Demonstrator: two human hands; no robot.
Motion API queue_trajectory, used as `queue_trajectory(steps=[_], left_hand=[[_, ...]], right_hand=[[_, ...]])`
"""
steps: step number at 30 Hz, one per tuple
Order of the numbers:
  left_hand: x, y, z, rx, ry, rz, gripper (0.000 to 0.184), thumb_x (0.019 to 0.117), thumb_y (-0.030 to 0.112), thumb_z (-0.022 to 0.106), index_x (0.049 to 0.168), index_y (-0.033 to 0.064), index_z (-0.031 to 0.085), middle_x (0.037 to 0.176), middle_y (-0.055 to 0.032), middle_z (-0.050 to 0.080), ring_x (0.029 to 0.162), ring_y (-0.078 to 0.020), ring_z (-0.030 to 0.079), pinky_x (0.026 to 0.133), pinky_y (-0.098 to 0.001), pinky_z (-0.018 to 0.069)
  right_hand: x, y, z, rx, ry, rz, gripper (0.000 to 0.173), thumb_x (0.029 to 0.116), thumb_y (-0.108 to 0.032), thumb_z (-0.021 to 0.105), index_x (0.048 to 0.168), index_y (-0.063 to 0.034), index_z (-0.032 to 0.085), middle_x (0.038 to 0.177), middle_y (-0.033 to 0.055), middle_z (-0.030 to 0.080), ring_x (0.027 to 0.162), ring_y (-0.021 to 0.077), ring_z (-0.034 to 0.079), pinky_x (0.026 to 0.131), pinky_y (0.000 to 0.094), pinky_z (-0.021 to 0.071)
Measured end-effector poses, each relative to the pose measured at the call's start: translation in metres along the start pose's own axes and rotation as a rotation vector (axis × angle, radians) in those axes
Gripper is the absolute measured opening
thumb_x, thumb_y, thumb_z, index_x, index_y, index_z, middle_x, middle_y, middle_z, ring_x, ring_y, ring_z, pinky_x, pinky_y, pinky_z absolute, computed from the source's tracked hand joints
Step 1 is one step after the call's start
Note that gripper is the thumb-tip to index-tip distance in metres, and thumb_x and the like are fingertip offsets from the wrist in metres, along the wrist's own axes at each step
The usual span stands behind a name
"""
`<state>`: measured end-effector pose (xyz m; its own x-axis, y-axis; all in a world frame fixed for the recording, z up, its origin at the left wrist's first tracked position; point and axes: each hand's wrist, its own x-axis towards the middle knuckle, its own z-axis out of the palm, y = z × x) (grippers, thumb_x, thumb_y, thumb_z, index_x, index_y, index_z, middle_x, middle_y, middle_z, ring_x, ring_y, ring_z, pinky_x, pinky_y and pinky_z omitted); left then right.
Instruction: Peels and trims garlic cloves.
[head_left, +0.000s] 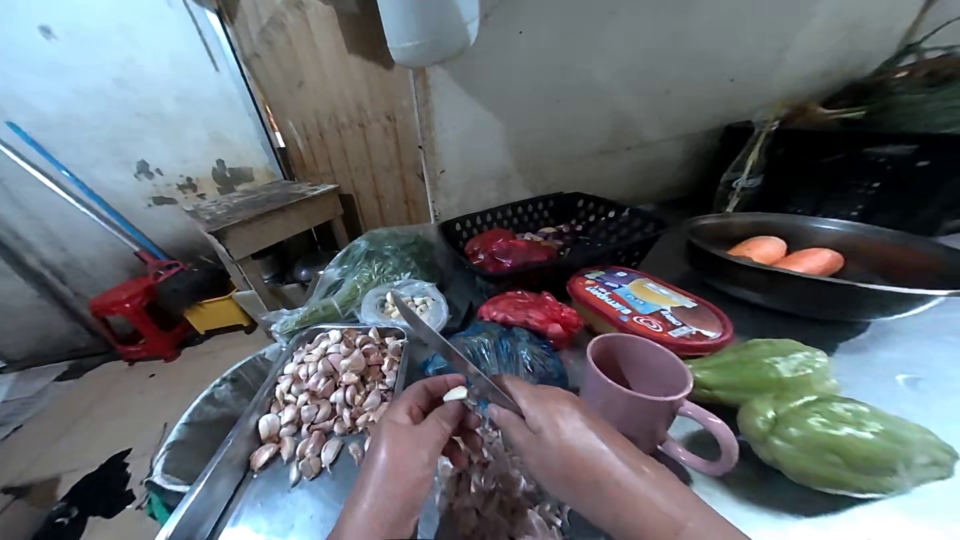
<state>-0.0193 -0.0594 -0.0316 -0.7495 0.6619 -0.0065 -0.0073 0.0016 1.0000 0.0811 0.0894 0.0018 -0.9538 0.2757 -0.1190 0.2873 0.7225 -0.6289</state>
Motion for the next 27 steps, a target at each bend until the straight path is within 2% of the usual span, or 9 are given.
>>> queue_trajectory(steps=[2,5,8,12,19,22,25,27], left_hand=[[-0.003,-0.007,0.001,0.337,0.046,0.196,0.025,0.1034,0.019,0.057,0.12,0.004,0.067,0.096,-0.0019,0.072,0.079,-0.0085,0.071,0.069,-0.0242,0.0594],[-0.003,-0.022,0.0,0.716,0.172,0.544,0.027,0.1004,0.021,0.059,0.115,0.0045,0.073,0.098,-0.0059,0.074,0.083,-0.0097,0.071,0.076,-0.0268,0.0597],[0.0,-0.028,-0.003,0.883,0.245,0.754,0.025,0.0993,0.022,0.059,0.11,0.0052,0.075,0.096,-0.0069,0.074,0.083,-0.0116,0.071,0.077,-0.0258,0.0584],[0.005,-0.031,-0.005,1.041,0.295,0.953,0.024,0.0992,0.022,0.058,0.104,0.0065,0.076,0.093,-0.0069,0.075,0.085,-0.0157,0.073,0.077,-0.0277,0.0595],[0.007,-0.029,-0.004,1.197,0.346,1.102,0.023,0.0988,0.022,0.057,0.101,0.0077,0.076,0.088,-0.006,0.075,0.081,-0.0187,0.073,0.069,-0.0306,0.0594],[0.007,-0.029,-0.002,1.23,0.362,1.157,0.022,0.0985,0.02,0.058,0.1,0.0078,0.076,0.086,-0.0054,0.075,0.08,-0.0187,0.073,0.071,-0.0297,0.0595],[0.006,-0.027,-0.001,1.263,0.358,1.203,0.022,0.0994,0.02,0.057,0.099,0.0077,0.075,0.085,-0.0046,0.074,0.081,-0.0177,0.073,0.074,-0.0278,0.0591],[0.006,-0.026,-0.001,1.284,0.36,1.237,0.021,0.0997,0.019,0.058,0.099,0.0073,0.075,0.084,-0.0049,0.074,0.08,-0.0178,0.072,0.075,-0.0279,0.0584]], right_hand=[[-0.001,0.001,0.001,0.011,-0.002,-0.026,0.037,0.1097,-0.027,0.044,0.137,-0.0068,0.059,0.108,0.0187,0.069,0.102,0.0338,0.067,0.09,0.0533,0.0522],[-0.003,0.001,0.003,0.058,0.041,-0.052,0.038,0.1093,-0.027,0.045,0.138,-0.0076,0.058,0.105,0.0176,0.07,0.097,0.0317,0.068,0.088,0.0505,0.0534],[-0.003,0.001,0.003,0.069,0.025,-0.053,0.038,0.1094,-0.027,0.044,0.139,-0.0082,0.057,0.102,0.0158,0.069,0.093,0.0293,0.068,0.086,0.0482,0.0541],[-0.004,0.001,0.002,0.055,0.008,-0.07,0.038,0.1091,-0.025,0.044,0.142,-0.0086,0.055,0.107,0.0179,0.07,0.1,0.0327,0.069,0.09,0.051,0.0534],[-0.003,-0.003,0.0,0.046,-0.015,-0.029,0.037,0.1097,-0.024,0.043,0.141,-0.0095,0.054,0.108,0.0179,0.069,0.101,0.0324,0.068,0.091,0.0509,0.0531],[-0.003,-0.004,-0.001,0.072,-0.02,-0.014,0.036,0.1093,-0.023,0.045,0.141,-0.0094,0.054,0.108,0.0172,0.069,0.101,0.0312,0.068,0.091,0.0498,0.0533],[-0.003,-0.003,0.0,0.087,0.006,-0.024,0.035,0.1087,-0.022,0.045,0.139,-0.0082,0.055,0.105,0.017,0.069,0.096,0.0303,0.069,0.087,0.0484,0.0541],[-0.002,-0.001,0.001,0.12,0.002,-0.015,0.034,0.1085,-0.022,0.044,0.138,-0.0087,0.055,0.102,0.0141,0.068,0.091,0.0262,0.069,0.084,0.045,0.0555]])
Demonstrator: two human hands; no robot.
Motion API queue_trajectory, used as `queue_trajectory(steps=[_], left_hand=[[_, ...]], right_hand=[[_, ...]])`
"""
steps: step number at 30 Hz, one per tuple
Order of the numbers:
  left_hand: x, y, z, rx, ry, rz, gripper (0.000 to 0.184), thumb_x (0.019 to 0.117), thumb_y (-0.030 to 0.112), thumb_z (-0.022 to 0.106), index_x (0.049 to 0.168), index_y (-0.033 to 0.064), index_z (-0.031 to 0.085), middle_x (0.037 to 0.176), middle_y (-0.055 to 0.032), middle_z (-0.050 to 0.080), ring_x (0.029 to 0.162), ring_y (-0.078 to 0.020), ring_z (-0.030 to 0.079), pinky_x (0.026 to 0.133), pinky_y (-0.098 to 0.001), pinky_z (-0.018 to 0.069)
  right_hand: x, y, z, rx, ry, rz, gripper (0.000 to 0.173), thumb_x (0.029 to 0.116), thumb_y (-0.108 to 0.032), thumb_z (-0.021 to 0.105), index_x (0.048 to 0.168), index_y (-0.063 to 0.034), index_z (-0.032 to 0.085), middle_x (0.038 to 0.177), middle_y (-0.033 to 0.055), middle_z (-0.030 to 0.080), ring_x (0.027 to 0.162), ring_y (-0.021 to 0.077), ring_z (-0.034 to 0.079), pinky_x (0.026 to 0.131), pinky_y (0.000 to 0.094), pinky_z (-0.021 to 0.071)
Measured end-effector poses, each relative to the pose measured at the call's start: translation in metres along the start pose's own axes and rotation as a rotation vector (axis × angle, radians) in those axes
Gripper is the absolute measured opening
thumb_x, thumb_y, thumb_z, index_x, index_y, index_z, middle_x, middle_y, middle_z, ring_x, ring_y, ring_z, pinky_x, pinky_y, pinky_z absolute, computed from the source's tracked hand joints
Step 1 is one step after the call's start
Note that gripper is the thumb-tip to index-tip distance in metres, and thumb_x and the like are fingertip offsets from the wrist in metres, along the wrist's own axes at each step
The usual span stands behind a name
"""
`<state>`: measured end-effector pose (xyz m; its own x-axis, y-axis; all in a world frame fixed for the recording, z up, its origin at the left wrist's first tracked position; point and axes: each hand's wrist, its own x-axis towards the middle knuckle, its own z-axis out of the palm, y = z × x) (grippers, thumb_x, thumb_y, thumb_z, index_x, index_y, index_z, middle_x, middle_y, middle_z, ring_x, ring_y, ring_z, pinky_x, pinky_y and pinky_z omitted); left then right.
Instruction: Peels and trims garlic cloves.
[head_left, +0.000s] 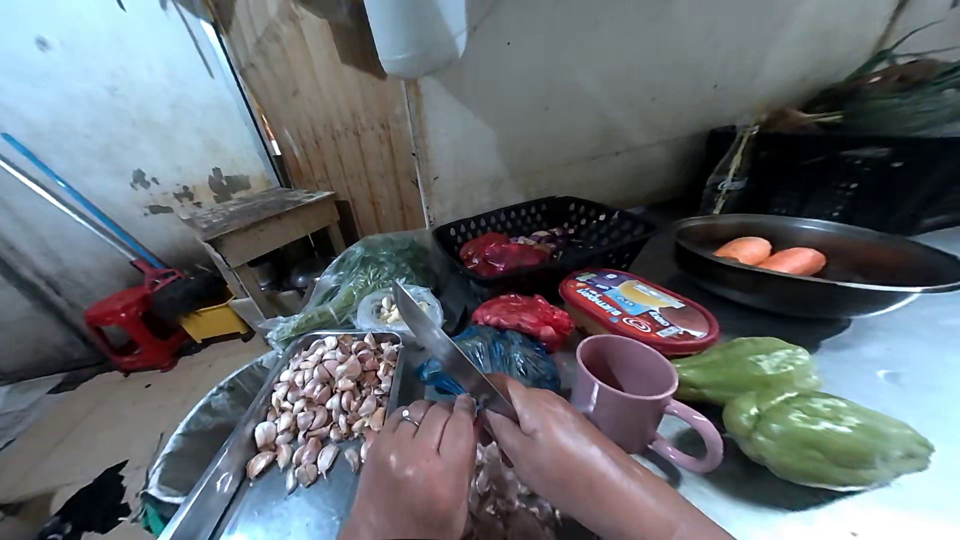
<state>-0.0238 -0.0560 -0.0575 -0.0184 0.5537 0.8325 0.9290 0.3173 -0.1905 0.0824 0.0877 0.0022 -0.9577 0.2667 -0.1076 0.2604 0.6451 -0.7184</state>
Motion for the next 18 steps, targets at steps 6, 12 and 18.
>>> queue_trajectory(steps=[6,12,18], left_hand=[[-0.003,0.0,0.003,-0.117,0.002,-0.071,0.021,0.0999,0.02,0.058,0.104,0.0063,0.073,0.09,-0.0071,0.074,0.085,-0.0181,0.072,0.077,-0.0291,0.0594],[0.016,0.011,-0.021,-0.566,-0.47,-0.781,0.045,0.0969,0.041,0.064,0.117,0.0013,0.068,0.096,-0.0081,0.07,0.083,-0.0149,0.067,0.076,-0.0331,0.0567],[0.013,0.007,-0.018,-0.665,-0.452,-0.793,0.034,0.1034,0.032,0.055,0.11,0.0037,0.072,0.092,-0.0048,0.071,0.079,-0.0094,0.068,0.074,-0.0269,0.0574]], right_hand=[[-0.003,-0.003,-0.003,0.02,-0.003,0.013,0.034,0.1089,-0.022,0.045,0.139,-0.0088,0.053,0.105,0.0142,0.068,0.092,0.0262,0.069,0.084,0.0442,0.0561],[-0.008,-0.009,-0.002,-0.2,0.045,-0.015,0.036,0.11,-0.022,0.042,0.142,-0.0071,0.051,0.106,0.0216,0.07,0.103,0.0396,0.069,0.09,0.0553,0.0533],[-0.006,-0.006,-0.002,-0.209,0.029,-0.022,0.037,0.1107,-0.026,0.042,0.14,-0.0057,0.053,0.106,0.0217,0.069,0.104,0.0385,0.069,0.091,0.0543,0.0529]])
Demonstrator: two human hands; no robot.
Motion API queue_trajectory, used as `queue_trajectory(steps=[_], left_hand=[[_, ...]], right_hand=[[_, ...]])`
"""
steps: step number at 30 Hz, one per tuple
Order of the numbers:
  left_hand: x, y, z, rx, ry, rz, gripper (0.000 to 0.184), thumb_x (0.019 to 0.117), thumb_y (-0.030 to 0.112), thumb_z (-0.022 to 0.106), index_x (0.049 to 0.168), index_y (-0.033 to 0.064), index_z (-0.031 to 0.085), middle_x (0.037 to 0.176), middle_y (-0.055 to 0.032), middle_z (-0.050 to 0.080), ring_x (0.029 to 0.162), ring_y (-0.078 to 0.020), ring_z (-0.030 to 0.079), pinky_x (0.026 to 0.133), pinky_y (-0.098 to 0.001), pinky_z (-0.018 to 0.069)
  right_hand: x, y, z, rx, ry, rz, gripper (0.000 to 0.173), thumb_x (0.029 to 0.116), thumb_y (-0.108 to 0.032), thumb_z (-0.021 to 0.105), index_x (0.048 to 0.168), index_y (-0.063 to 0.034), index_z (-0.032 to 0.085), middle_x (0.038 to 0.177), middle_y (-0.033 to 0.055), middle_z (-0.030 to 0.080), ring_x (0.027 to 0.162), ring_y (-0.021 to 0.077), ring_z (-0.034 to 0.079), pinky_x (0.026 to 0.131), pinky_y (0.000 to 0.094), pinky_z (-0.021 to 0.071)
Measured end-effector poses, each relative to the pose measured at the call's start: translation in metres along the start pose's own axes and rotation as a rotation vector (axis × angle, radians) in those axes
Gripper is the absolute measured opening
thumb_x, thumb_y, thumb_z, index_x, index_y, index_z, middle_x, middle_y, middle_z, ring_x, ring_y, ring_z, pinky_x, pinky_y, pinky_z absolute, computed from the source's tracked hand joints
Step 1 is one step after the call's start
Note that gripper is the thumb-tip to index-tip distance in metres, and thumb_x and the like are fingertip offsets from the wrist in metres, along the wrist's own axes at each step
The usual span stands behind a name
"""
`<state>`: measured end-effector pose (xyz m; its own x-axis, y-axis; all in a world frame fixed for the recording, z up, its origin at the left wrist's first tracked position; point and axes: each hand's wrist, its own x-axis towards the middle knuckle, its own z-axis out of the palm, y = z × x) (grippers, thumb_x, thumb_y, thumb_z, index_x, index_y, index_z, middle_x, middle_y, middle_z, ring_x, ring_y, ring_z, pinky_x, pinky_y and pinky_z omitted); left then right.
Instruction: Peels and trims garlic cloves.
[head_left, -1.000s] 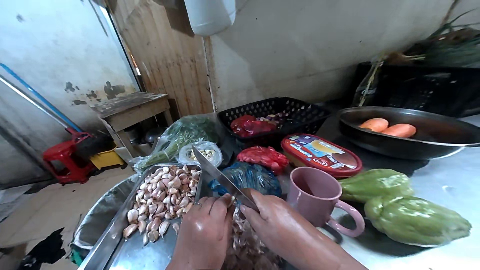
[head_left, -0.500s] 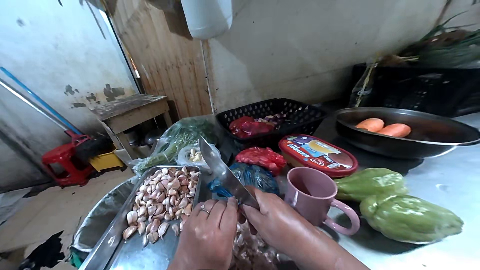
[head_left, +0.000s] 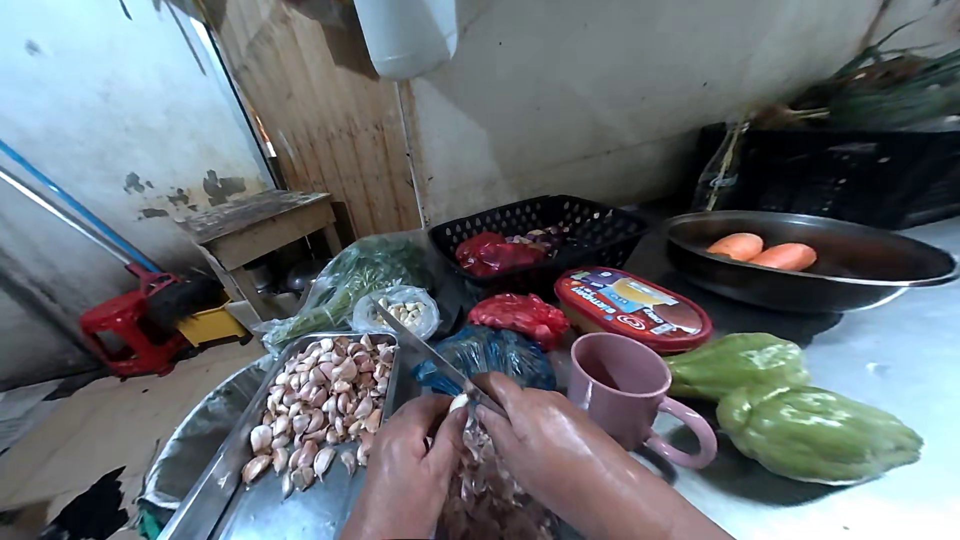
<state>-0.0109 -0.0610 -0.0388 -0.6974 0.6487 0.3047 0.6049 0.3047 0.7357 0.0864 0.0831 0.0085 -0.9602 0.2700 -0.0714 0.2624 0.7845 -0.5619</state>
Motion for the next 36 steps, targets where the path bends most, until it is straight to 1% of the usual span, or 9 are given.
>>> queue_trajectory(steps=[3,10,18,22,25,26,29,32,36], left_hand=[[0.002,-0.002,-0.001,0.011,0.014,-0.021,0.035,0.1036,0.034,0.054,0.109,0.0049,0.073,0.092,-0.0043,0.071,0.079,-0.0092,0.068,0.073,-0.0276,0.0579],[0.0,-0.003,0.001,-0.013,0.055,0.003,0.031,0.1008,0.031,0.058,0.105,0.0038,0.072,0.09,-0.0042,0.07,0.078,-0.0082,0.067,0.072,-0.0258,0.057],[-0.003,0.001,0.001,0.009,0.068,0.03,0.027,0.0974,0.027,0.063,0.106,0.0026,0.072,0.094,-0.0064,0.07,0.08,-0.0076,0.066,0.074,-0.0233,0.0551],[-0.002,0.005,0.0,-0.103,0.011,-0.062,0.027,0.097,0.028,0.065,0.107,0.0037,0.071,0.095,-0.0039,0.069,0.081,-0.0071,0.066,0.074,-0.0235,0.0554],[0.002,0.006,-0.006,-0.269,-0.068,-0.188,0.021,0.0963,0.025,0.066,0.108,0.0074,0.068,0.09,0.0017,0.068,0.076,-0.0047,0.065,0.067,-0.0217,0.0541],[0.003,0.005,-0.008,-0.301,-0.089,-0.193,0.021,0.0964,0.024,0.066,0.109,0.0076,0.068,0.09,0.0023,0.068,0.076,-0.0045,0.065,0.067,-0.0213,0.0539],[0.004,-0.001,-0.01,-0.299,-0.11,-0.101,0.022,0.0966,0.024,0.065,0.109,0.0067,0.068,0.092,0.0028,0.068,0.079,-0.0029,0.065,0.07,-0.02,0.0547],[0.003,-0.006,-0.008,-0.217,-0.114,0.015,0.025,0.0965,0.026,0.065,0.109,0.0045,0.07,0.097,-0.0012,0.069,0.082,-0.0042,0.066,0.075,-0.0216,0.056],[0.006,-0.004,-0.012,-0.241,-0.172,-0.053,0.027,0.0966,0.019,0.064,0.118,0.0019,0.066,0.099,-0.0021,0.068,0.085,-0.0058,0.066,0.077,-0.0231,0.0563]], right_hand=[[0.0,-0.001,-0.001,0.018,-0.029,0.001,0.039,0.111,-0.027,0.042,0.141,-0.0057,0.053,0.11,0.0221,0.069,0.108,0.0389,0.067,0.094,0.0549,0.0514],[0.001,0.001,0.004,0.014,-0.004,-0.017,0.037,0.1103,-0.026,0.043,0.14,-0.0078,0.054,0.102,0.0208,0.07,0.1,0.0386,0.069,0.089,0.055,0.0531],[0.001,-0.001,0.002,-0.007,-0.036,-0.004,0.036,0.1106,-0.023,0.042,0.142,-0.0079,0.05,0.103,0.0213,0.07,0.102,0.0395,0.069,0.09,0.0554,0.0527],[0.001,0.0,0.005,-0.026,0.011,-0.025,0.035,0.1102,-0.023,0.042,0.14,-0.0082,0.052,0.1,0.0204,0.07,0.099,0.0392,0.069,0.088,0.0551,0.0536],[0.0,0.001,0.004,-0.006,0.021,-0.032,0.036,0.1098,-0.023,0.043,0.14,-0.0085,0.054,0.1,0.0203,0.07,0.099,0.0387,0.07,0.087,0.0551,0.0536],[0.0,0.001,0.003,0.012,0.013,-0.026,0.036,0.11,-0.024,0.043,0.141,-0.0084,0.053,0.101,0.0209,0.07,0.1,0.039,0.069,0.088,0.0552,0.0531],[-0.001,-0.002,0.002,-0.001,0.001,-0.013,0.035,0.1096,-0.022,0.043,0.141,-0.0095,0.054,0.101,0.0204,0.07,0.1,0.0391,0.069,0.087,0.0556,0.0531],[0.001,-0.005,0.001,-0.074,-0.053,0.005,0.038,0.1084,-0.016,0.041,0.145,-0.0111,0.049,0.106,0.0208,0.07,0.104,0.0405,0.069,0.089,0.0565,0.0534],[0.001,-0.001,0.006,-0.076,0.044,-0.045,0.035,0.1095,-0.021,0.043,0.141,-0.0096,0.053,0.101,0.0211,0.071,0.099,0.0413,0.07,0.086,0.0571,0.0547]])
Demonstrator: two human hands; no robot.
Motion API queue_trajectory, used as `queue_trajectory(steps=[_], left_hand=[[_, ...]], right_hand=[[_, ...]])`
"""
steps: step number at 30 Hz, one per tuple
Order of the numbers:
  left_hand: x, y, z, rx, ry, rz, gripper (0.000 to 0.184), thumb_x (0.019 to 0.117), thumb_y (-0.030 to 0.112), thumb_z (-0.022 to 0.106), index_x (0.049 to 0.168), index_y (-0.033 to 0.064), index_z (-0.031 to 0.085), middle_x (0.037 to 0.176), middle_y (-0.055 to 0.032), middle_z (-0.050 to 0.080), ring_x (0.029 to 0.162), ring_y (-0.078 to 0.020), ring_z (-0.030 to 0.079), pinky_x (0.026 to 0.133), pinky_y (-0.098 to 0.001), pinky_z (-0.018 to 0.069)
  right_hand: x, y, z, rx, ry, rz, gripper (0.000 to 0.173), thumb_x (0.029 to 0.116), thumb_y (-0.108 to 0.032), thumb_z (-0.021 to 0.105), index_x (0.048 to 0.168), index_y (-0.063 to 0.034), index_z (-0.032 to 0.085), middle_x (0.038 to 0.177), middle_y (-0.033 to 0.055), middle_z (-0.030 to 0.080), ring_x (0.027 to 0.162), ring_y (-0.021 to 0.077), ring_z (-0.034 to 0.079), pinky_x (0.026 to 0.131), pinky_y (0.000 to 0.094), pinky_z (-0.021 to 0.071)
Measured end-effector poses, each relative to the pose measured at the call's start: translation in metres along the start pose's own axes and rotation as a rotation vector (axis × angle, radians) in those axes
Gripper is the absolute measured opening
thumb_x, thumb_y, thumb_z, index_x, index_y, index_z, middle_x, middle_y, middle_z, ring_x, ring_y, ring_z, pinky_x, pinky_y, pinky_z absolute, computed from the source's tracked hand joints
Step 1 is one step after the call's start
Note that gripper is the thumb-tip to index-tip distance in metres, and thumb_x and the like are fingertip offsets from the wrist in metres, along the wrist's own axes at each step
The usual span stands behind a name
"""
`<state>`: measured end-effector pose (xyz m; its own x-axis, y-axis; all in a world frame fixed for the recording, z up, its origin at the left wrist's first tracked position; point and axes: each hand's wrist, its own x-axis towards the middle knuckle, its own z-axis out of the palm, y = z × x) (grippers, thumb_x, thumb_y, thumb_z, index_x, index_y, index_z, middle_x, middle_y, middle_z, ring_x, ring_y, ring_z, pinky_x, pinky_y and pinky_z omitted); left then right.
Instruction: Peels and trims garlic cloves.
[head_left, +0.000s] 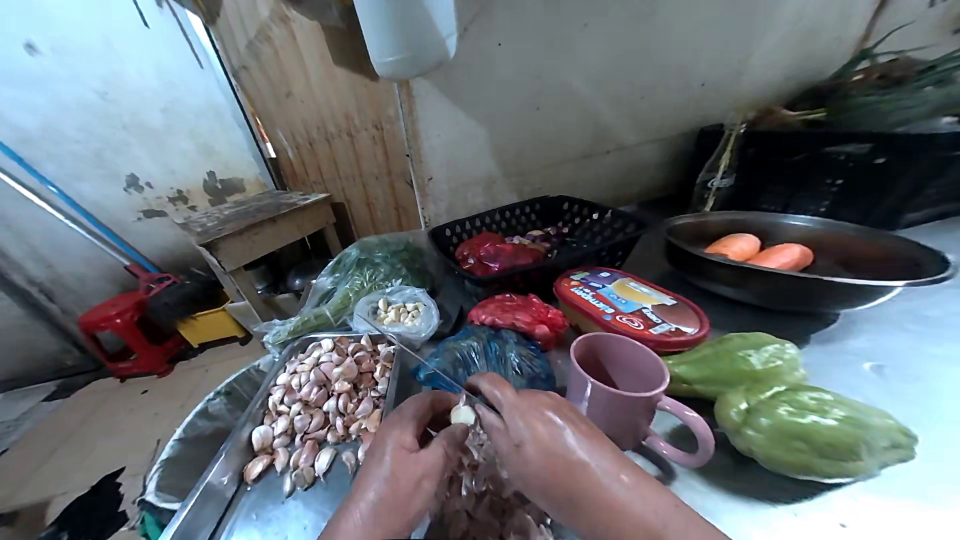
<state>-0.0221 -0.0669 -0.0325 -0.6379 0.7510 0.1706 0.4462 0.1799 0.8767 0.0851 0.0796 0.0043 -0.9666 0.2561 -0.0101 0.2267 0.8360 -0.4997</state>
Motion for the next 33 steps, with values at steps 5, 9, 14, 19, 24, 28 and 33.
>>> queue_trajectory(steps=[5,9,14,19,24,28,33], left_hand=[[0.002,0.004,-0.005,-0.219,-0.066,-0.17,0.035,0.0922,0.027,0.068,0.121,0.0079,0.062,0.095,0.0027,0.069,0.077,-0.0062,0.066,0.066,-0.0231,0.0554],[0.002,0.006,-0.002,-0.329,-0.053,-0.195,0.019,0.0952,0.022,0.067,0.108,0.0081,0.066,0.086,0.0034,0.068,0.069,-0.0049,0.063,0.061,-0.0206,0.0531],[0.002,0.004,-0.002,-0.279,-0.068,-0.217,0.017,0.0916,0.01,0.067,0.108,0.0073,0.067,0.084,0.0028,0.068,0.065,-0.0045,0.062,0.059,-0.0205,0.0518],[0.002,0.006,-0.006,-0.381,-0.165,-0.233,0.033,0.0901,0.005,0.064,0.123,0.0045,0.063,0.098,0.0006,0.07,0.078,-0.0072,0.066,0.066,-0.0218,0.0553],[0.008,-0.004,-0.017,-0.819,-0.239,-0.264,0.036,0.0962,-0.005,0.05,0.13,0.0029,0.059,0.115,-0.0113,0.073,0.088,-0.0164,0.072,0.066,-0.0264,0.0584],[0.01,-0.006,-0.022,-0.905,-0.209,-0.25,0.033,0.0986,-0.001,0.051,0.129,0.0039,0.062,0.115,-0.0123,0.072,0.085,-0.0171,0.073,0.067,-0.0276,0.0591],[0.01,-0.006,-0.015,-0.724,-0.035,-0.179,0.029,0.1002,0.002,0.051,0.127,0.0005,0.06,0.106,-0.0107,0.073,0.081,-0.015,0.071,0.066,-0.0264,0.0575]], right_hand=[[-0.003,0.003,0.006,-0.027,0.097,-0.093,0.032,0.1067,-0.018,0.048,0.136,-0.0097,0.058,0.095,0.0187,0.072,0.093,0.0403,0.072,0.081,0.0567,0.0561],[-0.004,0.007,0.015,-0.076,0.188,-0.187,0.027,0.1013,-0.011,0.054,0.127,-0.0085,0.062,0.089,0.0171,0.072,0.085,0.0389,0.073,0.074,0.0554,0.0578],[-0.003,0.009,0.019,-0.093,0.23,-0.228,0.024,0.1006,-0.014,0.055,0.123,-0.0089,0.063,0.083,0.0152,0.071,0.08,0.0377,0.073,0.07,0.0542,0.0585],[-0.001,0.013,0.011,-0.043,0.328,-0.12,0.028,0.1054,-0.02,0.051,0.127,-0.0085,0.066,0.09,0.0168,0.073,0.085,0.0376,0.073,0.075,0.0554,0.0585],[-0.002,0.02,0.007,0.119,0.393,-0.075,0.033,0.1058,-0.026,0.05,0.127,-0.0052,0.066,0.092,0.0168,0.072,0.085,0.0344,0.072,0.078,0.0545,0.0576],[0.004,0.031,0.017,0.184,0.467,-0.19,0.033,0.1027,-0.029,0.05,0.118,-0.0097,0.072,0.082,0.0077,0.072,0.073,0.0225,0.071,0.067,0.0446,0.0588],[-0.001,0.025,0.006,0.289,0.2,-0.133,0.032,0.1036,-0.028,0.05,0.121,-0.0096,0.069,0.086,0.0084,0.07,0.074,0.0212,0.067,0.069,0.0429,0.0555]])
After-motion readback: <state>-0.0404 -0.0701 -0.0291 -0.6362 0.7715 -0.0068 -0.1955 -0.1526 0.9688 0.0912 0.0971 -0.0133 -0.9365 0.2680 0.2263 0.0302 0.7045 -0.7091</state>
